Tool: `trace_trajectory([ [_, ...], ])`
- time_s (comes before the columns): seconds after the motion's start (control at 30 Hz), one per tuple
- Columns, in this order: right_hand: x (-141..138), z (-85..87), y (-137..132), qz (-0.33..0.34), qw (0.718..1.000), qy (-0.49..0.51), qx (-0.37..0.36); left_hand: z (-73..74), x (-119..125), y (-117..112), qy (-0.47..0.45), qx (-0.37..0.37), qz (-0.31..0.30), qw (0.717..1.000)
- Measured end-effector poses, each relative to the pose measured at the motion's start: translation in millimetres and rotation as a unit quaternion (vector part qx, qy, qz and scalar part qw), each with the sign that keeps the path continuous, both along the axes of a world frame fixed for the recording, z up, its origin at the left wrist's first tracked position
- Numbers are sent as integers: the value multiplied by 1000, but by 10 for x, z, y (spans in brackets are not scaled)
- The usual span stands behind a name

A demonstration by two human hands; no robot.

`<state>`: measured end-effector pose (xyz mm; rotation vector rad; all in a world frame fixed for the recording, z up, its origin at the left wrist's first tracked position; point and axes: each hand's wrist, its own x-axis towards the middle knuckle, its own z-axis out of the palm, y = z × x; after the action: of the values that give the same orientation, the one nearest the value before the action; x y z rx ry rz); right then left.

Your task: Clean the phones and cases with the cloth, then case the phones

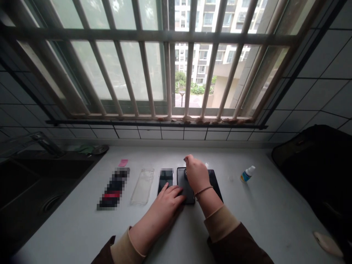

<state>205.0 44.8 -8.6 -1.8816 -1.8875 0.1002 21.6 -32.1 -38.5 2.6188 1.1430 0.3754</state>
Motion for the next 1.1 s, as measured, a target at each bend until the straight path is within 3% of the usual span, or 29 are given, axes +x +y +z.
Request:
trace_trajectory([
  [0.17, -107, -153, 107, 125, 989, -69, -40, -11, -3, -13, 3, 14, 1, 1000],
  [0.3, -70, -253, 39, 179, 979, -89, -50, -25, 7, 2, 20, 17, -1, 1000],
  [0.67, 11, -362, 118, 218, 971, -85, -37, -25, 33, 49, 34, -1, -1, 999],
  [1.1, 122, -312, 40, 265, 960, -60, -61, -83, 33, 45, 23, 8, 5, 1000],
])
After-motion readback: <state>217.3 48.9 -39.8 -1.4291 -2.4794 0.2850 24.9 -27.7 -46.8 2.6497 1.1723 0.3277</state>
